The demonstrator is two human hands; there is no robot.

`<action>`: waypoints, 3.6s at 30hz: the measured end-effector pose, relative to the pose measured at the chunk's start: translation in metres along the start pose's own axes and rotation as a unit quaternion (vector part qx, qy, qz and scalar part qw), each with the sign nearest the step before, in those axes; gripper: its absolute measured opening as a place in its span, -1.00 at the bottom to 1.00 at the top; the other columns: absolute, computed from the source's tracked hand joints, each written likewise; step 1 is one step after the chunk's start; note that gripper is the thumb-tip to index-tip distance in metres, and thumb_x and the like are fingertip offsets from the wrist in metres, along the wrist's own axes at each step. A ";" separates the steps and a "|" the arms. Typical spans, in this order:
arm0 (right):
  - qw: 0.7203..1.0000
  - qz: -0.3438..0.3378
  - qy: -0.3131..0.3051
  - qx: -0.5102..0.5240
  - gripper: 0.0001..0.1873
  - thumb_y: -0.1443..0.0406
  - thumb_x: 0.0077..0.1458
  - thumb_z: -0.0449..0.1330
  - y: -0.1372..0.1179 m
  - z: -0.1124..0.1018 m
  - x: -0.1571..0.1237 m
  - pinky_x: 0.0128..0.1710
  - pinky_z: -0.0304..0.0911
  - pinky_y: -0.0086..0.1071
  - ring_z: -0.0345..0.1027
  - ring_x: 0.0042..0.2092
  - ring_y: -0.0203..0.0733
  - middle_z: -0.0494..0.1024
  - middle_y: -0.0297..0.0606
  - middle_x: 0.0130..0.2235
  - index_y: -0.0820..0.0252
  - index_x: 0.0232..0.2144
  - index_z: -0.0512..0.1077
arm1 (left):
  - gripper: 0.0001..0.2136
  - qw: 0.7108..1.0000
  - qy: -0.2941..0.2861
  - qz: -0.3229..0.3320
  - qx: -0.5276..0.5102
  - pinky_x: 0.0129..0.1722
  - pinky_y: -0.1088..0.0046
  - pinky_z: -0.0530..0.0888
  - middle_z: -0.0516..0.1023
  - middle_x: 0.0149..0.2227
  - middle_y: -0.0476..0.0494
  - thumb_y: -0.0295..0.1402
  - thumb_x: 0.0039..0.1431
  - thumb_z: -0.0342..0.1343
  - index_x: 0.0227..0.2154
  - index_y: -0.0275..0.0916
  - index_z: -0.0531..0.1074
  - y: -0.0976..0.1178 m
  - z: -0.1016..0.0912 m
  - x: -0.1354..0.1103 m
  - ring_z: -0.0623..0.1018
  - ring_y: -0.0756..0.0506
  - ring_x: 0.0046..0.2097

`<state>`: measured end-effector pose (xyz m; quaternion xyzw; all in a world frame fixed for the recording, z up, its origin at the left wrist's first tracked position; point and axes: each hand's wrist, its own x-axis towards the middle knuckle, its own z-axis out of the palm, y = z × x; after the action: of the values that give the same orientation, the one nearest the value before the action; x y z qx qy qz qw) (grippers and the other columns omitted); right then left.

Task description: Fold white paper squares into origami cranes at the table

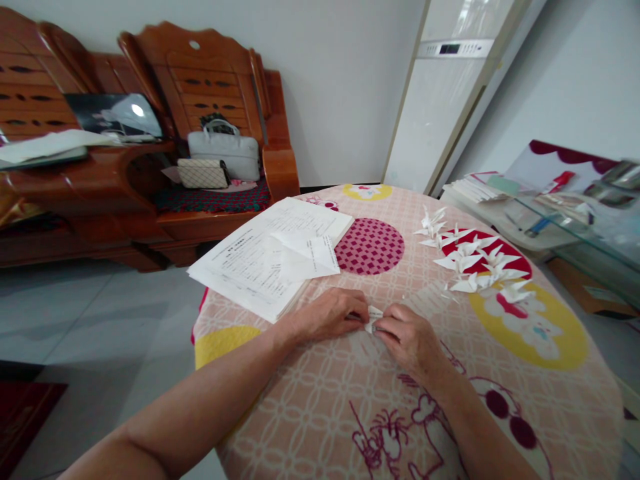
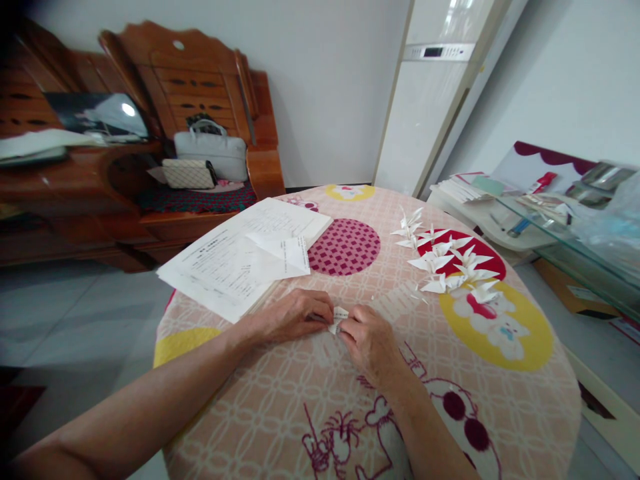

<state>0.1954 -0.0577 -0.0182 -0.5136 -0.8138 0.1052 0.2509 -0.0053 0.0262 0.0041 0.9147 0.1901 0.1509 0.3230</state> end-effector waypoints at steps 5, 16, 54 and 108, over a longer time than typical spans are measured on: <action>1.000 -0.001 0.004 0.013 -0.83 0.46 0.11 0.16 0.001 0.000 0.000 -0.29 0.23 -0.40 0.31 -0.31 -0.22 0.43 -0.23 -0.37 0.21 -0.42 0.53 | -0.89 1.000 0.003 -0.003 0.005 -0.22 0.58 0.35 0.52 -0.27 -0.07 -0.51 0.14 0.08 -0.37 -0.26 0.51 0.000 0.000 0.000 0.49 0.01 -0.24; 1.000 0.001 0.010 0.022 -0.80 0.47 0.13 0.13 -0.001 -0.001 0.001 -0.30 0.22 -0.40 0.32 -0.31 -0.21 0.42 -0.22 -0.38 0.23 -0.43 0.54 | -0.90 0.997 0.016 0.013 0.075 -0.25 0.56 0.34 0.51 -0.29 -0.08 -0.47 0.17 0.07 -0.33 -0.28 0.48 0.002 0.003 -0.002 0.49 0.00 -0.26; 0.994 0.079 0.043 0.061 -0.81 0.50 0.05 0.16 -0.007 0.008 0.005 -0.28 0.23 -0.36 0.33 -0.28 -0.18 0.44 -0.23 -0.39 0.20 -0.49 0.51 | -0.90 0.994 0.049 -0.048 0.085 -0.37 0.55 0.27 0.49 -0.36 -0.06 -0.47 0.10 0.08 -0.41 -0.27 0.50 0.005 0.016 0.002 0.45 0.01 -0.33; 0.980 0.190 0.059 -0.027 -0.81 0.47 -0.09 0.17 -0.010 0.015 0.015 -0.39 0.12 -0.37 0.30 -0.42 -0.21 0.43 -0.25 -0.51 0.20 -0.67 0.40 | -0.83 0.964 0.072 -0.212 0.140 -0.31 0.45 0.37 0.45 -0.34 -0.13 -0.35 0.12 0.09 -0.53 -0.29 0.45 0.004 0.031 0.009 0.45 -0.05 -0.33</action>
<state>0.1743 -0.0477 -0.0220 -0.6708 -0.6875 0.0983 0.2602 0.0164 0.0106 -0.0150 0.8761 0.4219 0.1166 0.2021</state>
